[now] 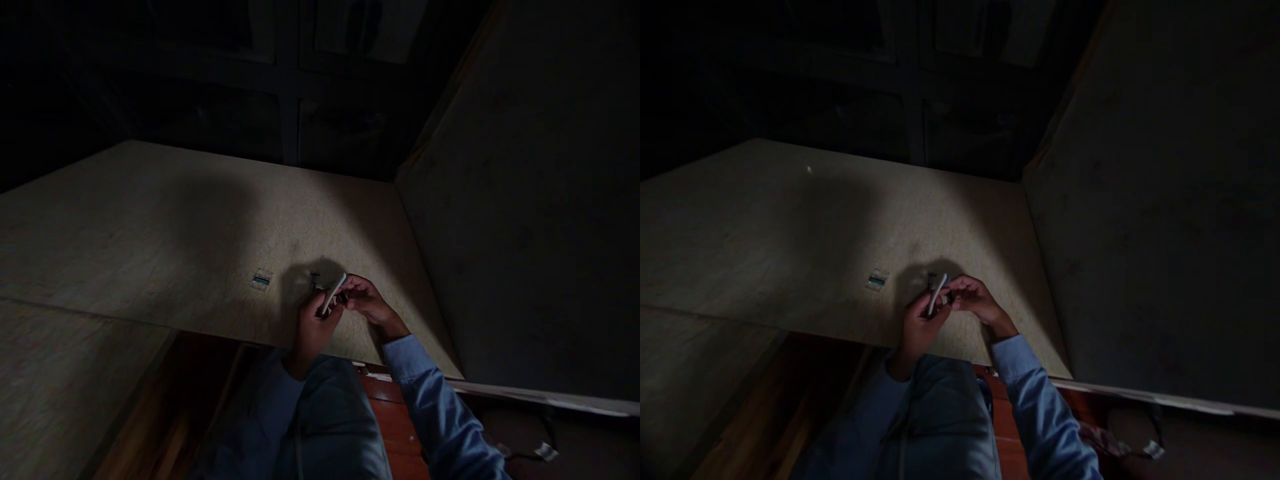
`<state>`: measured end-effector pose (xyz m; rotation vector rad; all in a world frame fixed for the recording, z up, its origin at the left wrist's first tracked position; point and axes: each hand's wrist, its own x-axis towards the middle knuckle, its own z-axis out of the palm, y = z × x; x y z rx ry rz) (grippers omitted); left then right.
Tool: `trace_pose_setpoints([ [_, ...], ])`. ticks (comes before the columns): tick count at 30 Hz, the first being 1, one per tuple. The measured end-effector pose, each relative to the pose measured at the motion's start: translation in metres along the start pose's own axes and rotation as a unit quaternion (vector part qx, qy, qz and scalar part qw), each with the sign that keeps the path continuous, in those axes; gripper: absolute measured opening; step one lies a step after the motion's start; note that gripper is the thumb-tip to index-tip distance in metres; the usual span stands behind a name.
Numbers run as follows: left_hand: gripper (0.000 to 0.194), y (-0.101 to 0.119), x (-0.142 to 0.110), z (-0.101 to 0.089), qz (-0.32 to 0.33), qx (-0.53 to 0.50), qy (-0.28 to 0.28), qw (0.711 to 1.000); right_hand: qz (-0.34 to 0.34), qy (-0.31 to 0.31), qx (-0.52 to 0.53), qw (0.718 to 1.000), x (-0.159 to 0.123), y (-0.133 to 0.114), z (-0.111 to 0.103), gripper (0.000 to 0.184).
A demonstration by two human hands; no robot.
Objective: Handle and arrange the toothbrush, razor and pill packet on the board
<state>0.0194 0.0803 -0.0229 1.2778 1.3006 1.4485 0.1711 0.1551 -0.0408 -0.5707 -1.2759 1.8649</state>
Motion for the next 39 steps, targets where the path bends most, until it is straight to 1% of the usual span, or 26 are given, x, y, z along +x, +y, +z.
trace_pose_setpoints([
  [4, 0.013, 0.004, 0.004, 0.004, 0.033, 0.006, 0.015, 0.999, -0.02, 0.009, 0.001, 1.0, 0.001, 0.002, -0.003, 0.041],
  [7, 0.01, 0.007, 0.004, 0.006, 0.031, -0.006, 0.023, 0.999, -0.014, 0.012, -0.002, 1.0, 0.001, 0.002, -0.003, 0.04],
  [9, 0.014, 0.009, 0.004, 0.006, -0.006, -0.042, 0.046, 0.998, 0.001, 0.024, -0.007, 1.0, 0.0, 0.002, -0.004, 0.038],
  [11, 0.025, 0.012, 0.004, 0.006, -0.079, -0.107, 0.067, 0.989, 0.014, 0.03, -0.011, 0.999, 0.0, 0.001, -0.003, 0.036],
  [12, 0.031, 0.014, 0.004, 0.005, -0.122, -0.151, 0.068, 0.979, 0.015, 0.03, -0.012, 0.999, 0.0, 0.0, -0.003, 0.036],
  [14, 0.04, 0.021, 0.004, 0.003, -0.201, -0.242, 0.046, 0.948, 0.004, 0.027, -0.011, 1.0, 0.0, -0.002, -0.001, 0.036],
  [17, 0.049, 0.029, 0.003, 0.0, -0.276, -0.343, -0.007, 0.898, -0.022, 0.022, 0.002, 1.0, -0.001, -0.007, 0.002, 0.042],
  [20, 0.053, 0.032, 0.001, 0.001, -0.324, -0.399, -0.037, 0.857, -0.006, 0.0, 0.014, 1.0, -0.003, -0.011, 0.004, 0.054],
  [22, 0.052, 0.03, -0.002, 0.004, -0.337, -0.418, -0.052, 0.842, 0.012, -0.016, 0.008, 1.0, -0.004, -0.013, 0.004, 0.057],
  [24, 0.051, 0.028, -0.004, 0.007, -0.34, -0.43, -0.064, 0.834, 0.015, -0.022, -0.003, 1.0, -0.005, -0.013, 0.004, 0.055],
  [29, 0.052, 0.028, -0.007, 0.009, -0.343, -0.441, -0.077, 0.826, 0.024, -0.036, -0.001, 0.999, -0.005, -0.012, 0.0, 0.053],
  [35, 0.055, 0.031, -0.007, 0.009, -0.341, -0.429, -0.076, 0.833, 0.026, -0.057, 0.003, 0.998, -0.006, -0.014, 0.0, 0.051],
  [37, 0.053, 0.032, -0.009, 0.01, -0.33, -0.409, -0.077, 0.847, 0.016, -0.045, 0.007, 0.999, -0.007, -0.014, 0.001, 0.049],
  [39, 0.049, 0.033, -0.01, 0.009, -0.302, -0.362, -0.07, 0.879, 0.003, -0.016, 0.021, 1.0, -0.006, -0.012, 0.001, 0.048],
])
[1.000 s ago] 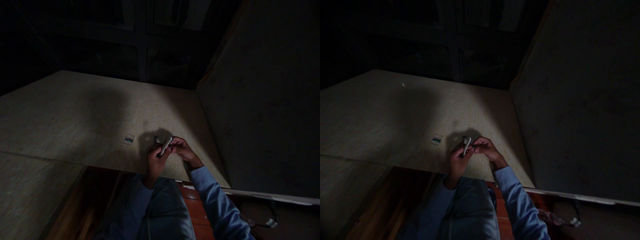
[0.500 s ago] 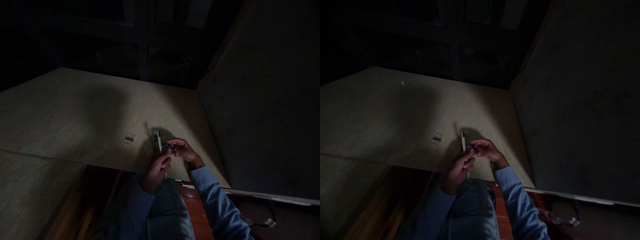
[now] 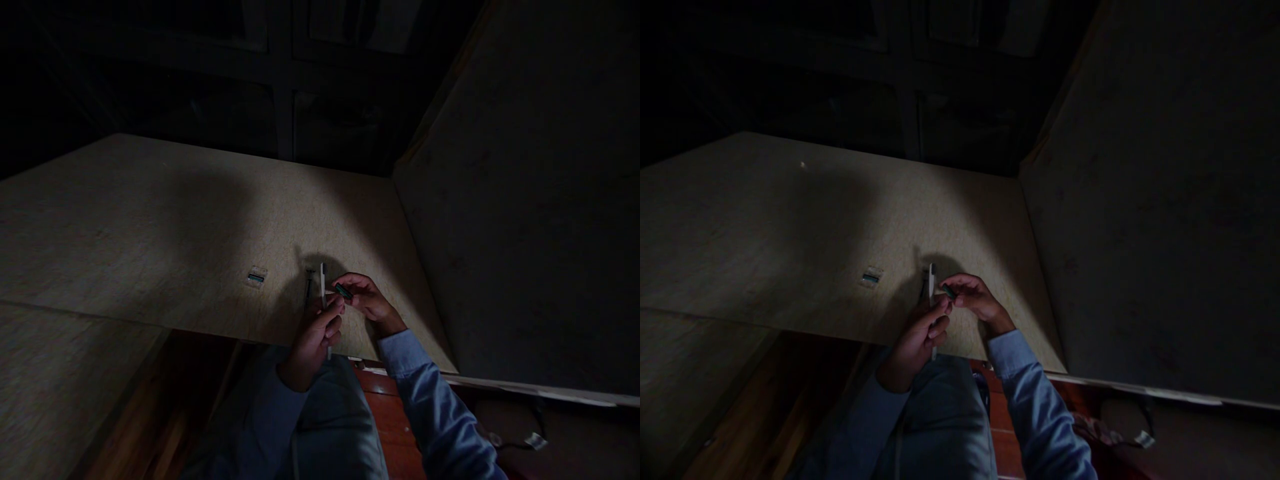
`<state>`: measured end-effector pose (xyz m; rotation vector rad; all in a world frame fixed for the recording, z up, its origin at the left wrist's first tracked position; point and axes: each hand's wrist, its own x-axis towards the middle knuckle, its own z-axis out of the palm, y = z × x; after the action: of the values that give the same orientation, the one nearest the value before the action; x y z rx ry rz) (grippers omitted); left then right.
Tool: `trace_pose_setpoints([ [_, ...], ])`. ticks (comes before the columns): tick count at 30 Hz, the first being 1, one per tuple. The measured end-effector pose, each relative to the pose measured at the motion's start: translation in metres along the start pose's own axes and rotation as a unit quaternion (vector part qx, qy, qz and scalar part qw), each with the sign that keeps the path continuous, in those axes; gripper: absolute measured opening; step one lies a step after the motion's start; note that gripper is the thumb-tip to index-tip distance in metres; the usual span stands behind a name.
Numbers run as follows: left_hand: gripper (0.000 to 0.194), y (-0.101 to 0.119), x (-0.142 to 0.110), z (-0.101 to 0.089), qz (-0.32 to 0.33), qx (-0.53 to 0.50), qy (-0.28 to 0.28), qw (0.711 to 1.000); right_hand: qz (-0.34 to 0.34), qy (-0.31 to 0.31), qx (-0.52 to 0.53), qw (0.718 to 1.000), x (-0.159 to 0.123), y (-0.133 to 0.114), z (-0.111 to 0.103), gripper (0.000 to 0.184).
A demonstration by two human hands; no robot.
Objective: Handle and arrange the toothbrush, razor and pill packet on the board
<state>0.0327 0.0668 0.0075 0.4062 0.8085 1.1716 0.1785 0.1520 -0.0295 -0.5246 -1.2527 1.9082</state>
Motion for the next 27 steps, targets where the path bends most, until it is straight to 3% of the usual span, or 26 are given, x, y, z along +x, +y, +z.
trace_pose_setpoints([
  [4, 0.053, -0.001, -0.002, -0.007, 0.097, 0.144, 0.058, 0.983, -0.034, 0.066, 0.012, 0.997, 0.002, 0.002, -0.003, 0.045],
  [7, 0.063, -0.001, -0.001, -0.018, 0.122, 0.203, 0.083, 0.968, -0.044, 0.1, 0.004, 0.994, 0.004, 0.002, -0.004, 0.043],
  [11, 0.068, -0.003, 0.001, -0.028, 0.113, 0.248, 0.053, 0.961, -0.03, 0.119, -0.007, 0.992, 0.006, 0.002, -0.003, 0.042],
  [17, 0.071, -0.007, -0.002, -0.028, 0.086, 0.288, 0.011, 0.954, -0.017, 0.119, 0.001, 0.993, 0.006, 0.003, -0.003, 0.04],
  [27, 0.067, 0.001, -0.009, -0.024, 0.019, 0.263, -0.074, 0.962, -0.022, 0.111, 0.005, 0.994, 0.003, -0.001, -0.003, 0.037],
])
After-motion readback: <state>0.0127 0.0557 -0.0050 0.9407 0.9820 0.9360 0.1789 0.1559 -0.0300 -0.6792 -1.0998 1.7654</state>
